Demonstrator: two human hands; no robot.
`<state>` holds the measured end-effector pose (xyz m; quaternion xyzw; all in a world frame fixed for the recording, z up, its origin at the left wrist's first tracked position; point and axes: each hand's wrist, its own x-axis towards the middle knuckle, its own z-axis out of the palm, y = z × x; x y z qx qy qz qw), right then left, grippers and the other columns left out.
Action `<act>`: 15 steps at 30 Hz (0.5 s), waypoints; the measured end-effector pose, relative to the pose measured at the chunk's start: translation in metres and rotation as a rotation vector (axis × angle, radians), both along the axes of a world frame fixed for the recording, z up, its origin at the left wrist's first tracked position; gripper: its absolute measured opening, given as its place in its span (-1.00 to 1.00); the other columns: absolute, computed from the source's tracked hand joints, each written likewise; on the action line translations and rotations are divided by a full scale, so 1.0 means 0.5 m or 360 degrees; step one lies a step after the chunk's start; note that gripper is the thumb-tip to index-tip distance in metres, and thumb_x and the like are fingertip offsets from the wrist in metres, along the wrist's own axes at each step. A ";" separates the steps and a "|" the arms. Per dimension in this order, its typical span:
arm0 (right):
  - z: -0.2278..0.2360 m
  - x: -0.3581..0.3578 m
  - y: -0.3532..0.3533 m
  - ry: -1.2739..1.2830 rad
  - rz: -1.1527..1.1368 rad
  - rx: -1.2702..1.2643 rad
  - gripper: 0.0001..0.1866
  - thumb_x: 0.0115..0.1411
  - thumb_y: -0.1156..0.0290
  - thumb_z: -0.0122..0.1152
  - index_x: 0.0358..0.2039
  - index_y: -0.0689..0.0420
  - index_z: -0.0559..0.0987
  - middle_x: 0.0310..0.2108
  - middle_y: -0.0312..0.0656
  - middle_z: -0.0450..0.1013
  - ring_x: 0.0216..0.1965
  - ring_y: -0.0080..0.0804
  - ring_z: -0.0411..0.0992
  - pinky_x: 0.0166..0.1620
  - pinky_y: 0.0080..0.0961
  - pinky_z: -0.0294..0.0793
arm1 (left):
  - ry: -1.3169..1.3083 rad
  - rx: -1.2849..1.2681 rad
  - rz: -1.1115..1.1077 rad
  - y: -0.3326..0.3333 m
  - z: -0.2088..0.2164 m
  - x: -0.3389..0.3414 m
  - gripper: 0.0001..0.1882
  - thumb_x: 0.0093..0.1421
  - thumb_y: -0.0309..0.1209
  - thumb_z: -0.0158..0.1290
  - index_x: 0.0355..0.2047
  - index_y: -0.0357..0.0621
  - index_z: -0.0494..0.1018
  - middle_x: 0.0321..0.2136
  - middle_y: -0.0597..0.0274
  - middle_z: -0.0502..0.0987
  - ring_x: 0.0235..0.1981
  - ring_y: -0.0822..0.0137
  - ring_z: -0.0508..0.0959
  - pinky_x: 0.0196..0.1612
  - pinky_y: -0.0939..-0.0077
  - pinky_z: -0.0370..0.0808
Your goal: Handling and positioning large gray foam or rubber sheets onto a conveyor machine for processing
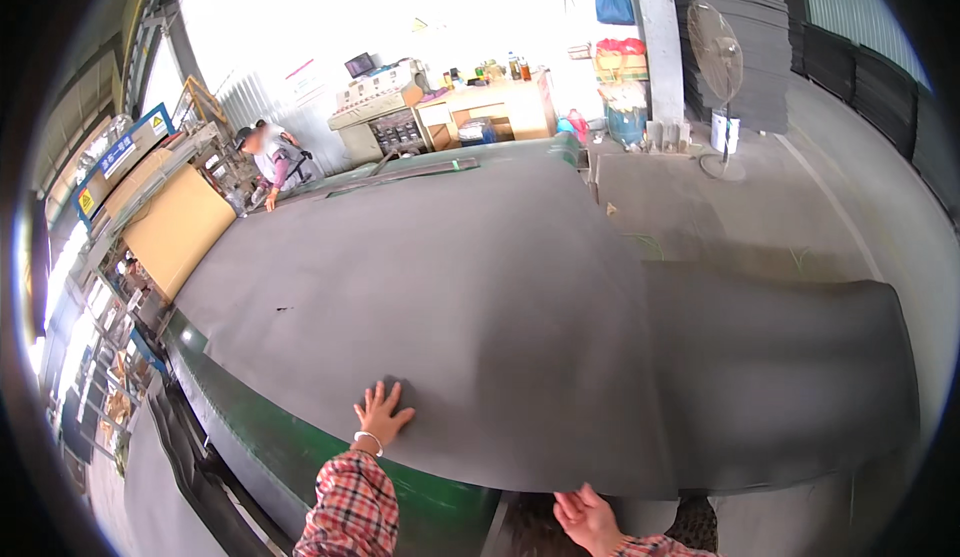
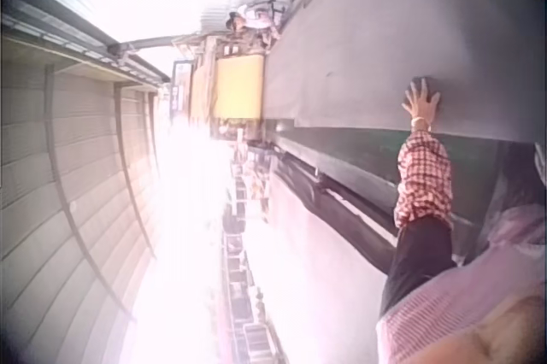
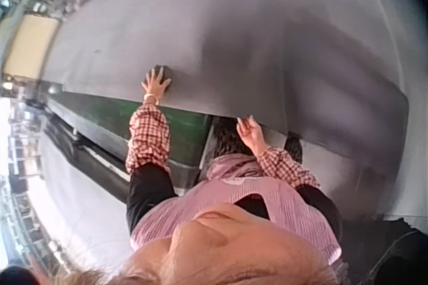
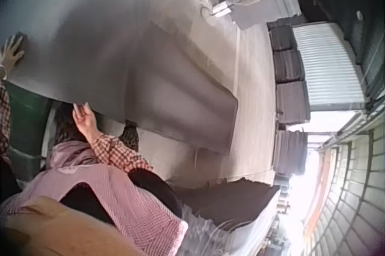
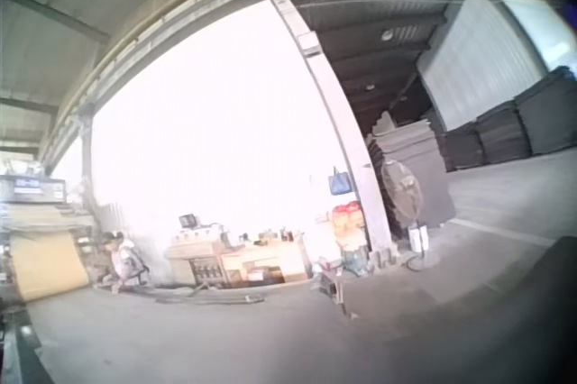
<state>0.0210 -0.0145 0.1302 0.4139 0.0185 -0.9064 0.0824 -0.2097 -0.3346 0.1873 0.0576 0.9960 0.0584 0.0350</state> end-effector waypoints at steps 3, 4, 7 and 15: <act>-0.080 -0.025 -0.060 0.0781 0.0332 -0.0190 -0.60 0.29 0.22 -0.21 -0.20 0.36 0.40 -0.21 -0.03 0.43 -0.24 -0.42 0.40 -0.08 -0.53 0.33 | 0.0067 -0.0116 0.0398 0.001 0.002 -0.023 -0.32 0.11 0.09 -0.12 0.22 0.24 0.03 0.25 0.09 -0.10 0.25 -0.10 -0.13 0.15 -0.31 -0.26; -0.004 -0.040 -0.081 0.0493 0.0481 0.0102 -0.59 0.28 0.23 -0.19 -0.16 0.39 0.37 -0.16 -0.05 0.41 0.02 -0.36 0.30 0.01 -0.49 0.31 | 0.0024 -0.0130 0.0361 0.049 -0.002 -0.002 -0.32 0.11 0.09 -0.12 0.22 0.24 0.03 0.25 0.09 -0.10 0.25 -0.10 -0.13 0.15 -0.31 -0.26; 0.002 -0.073 -0.102 0.0601 0.0970 0.0043 -0.56 0.27 0.18 -0.13 -0.05 0.31 0.35 -0.09 -0.03 0.39 0.04 -0.27 0.31 0.09 -0.39 0.27 | 0.0074 0.0222 0.0050 0.168 -0.001 0.086 -0.32 0.11 0.07 -0.12 0.21 0.21 0.03 0.24 0.11 -0.04 0.27 0.02 -0.11 0.15 -0.29 -0.17; -0.222 -0.069 0.278 0.0525 0.0673 0.2224 -0.75 0.06 0.31 0.08 -0.40 0.26 0.55 -0.51 -0.17 0.50 -0.52 -0.44 0.47 -0.40 -0.51 0.43 | -0.0001 -0.0746 0.0583 -0.026 0.026 -0.015 -0.36 0.12 0.02 -0.09 0.21 0.40 0.02 0.26 0.27 -0.07 0.27 0.12 -0.08 0.09 -0.36 -0.10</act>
